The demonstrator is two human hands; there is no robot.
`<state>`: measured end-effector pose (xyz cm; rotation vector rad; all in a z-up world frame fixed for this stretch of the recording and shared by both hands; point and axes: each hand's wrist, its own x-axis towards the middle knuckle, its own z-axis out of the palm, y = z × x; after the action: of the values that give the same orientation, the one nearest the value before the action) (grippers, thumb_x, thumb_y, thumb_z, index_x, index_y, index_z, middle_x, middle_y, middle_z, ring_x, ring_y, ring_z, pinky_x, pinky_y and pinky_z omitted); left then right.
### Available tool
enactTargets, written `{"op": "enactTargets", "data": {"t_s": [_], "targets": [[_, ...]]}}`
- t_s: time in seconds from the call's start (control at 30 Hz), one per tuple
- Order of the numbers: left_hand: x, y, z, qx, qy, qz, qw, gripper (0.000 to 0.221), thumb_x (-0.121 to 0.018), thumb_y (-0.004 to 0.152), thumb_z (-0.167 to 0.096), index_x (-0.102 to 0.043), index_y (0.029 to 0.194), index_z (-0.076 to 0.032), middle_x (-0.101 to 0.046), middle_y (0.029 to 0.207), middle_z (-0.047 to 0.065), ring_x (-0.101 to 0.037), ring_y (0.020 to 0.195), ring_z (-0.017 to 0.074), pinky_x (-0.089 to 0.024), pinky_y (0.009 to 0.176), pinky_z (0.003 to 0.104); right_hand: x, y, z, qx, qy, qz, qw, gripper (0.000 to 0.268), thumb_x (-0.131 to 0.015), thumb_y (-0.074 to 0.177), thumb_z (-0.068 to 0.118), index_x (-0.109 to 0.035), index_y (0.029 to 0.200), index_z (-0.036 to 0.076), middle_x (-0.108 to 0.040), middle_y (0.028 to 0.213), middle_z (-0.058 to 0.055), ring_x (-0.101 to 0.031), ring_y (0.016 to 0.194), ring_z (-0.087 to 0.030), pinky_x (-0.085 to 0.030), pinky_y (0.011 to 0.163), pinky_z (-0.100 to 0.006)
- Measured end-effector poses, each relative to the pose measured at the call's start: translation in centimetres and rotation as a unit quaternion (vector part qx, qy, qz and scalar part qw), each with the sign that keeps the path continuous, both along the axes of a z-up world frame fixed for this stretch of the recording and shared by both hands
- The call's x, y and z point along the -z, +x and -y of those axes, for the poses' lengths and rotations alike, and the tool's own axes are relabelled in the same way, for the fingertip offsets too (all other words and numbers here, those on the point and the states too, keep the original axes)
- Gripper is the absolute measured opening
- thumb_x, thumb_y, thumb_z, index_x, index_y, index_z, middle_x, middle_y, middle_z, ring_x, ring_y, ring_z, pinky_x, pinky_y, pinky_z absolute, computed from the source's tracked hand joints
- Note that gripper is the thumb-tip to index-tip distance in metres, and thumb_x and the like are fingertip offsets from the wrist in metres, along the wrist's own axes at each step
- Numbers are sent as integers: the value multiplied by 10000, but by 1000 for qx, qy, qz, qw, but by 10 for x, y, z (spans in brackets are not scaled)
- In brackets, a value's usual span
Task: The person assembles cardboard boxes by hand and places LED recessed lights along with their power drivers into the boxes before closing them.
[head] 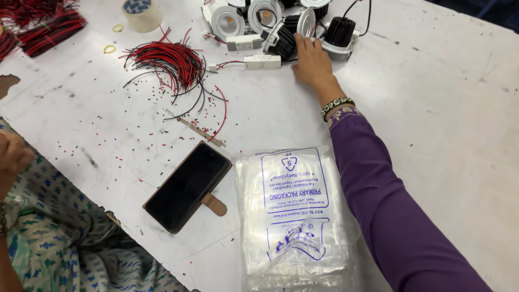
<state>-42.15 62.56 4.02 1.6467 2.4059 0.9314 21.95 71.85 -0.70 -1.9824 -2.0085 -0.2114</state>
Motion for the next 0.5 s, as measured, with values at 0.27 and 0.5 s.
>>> {"op": "enactTargets", "data": {"t_s": [0.27,0.5], "targets": [[16,-29,-8,-24,4,6,1000,262,-744,911,-253,-677,731,-75,-631,603,98,-623,514,264,-480,495,381,-14,5,8,3,1,49,999,813,-692,846,12,-326,1562,134,-652,1224,-121,-592,1133,-334,-542,854,-445],[6,-8,-6,-22,16,-10,1000,260,-744,906,-255,-677,733,-73,-629,601,100,-620,510,265,-478,493,382,-1,25,16,-50,69,111,990,567,-624,945,90,-455,1482,24,-667,1163,-124,-633,1050,-302,-566,772,-434]]}}
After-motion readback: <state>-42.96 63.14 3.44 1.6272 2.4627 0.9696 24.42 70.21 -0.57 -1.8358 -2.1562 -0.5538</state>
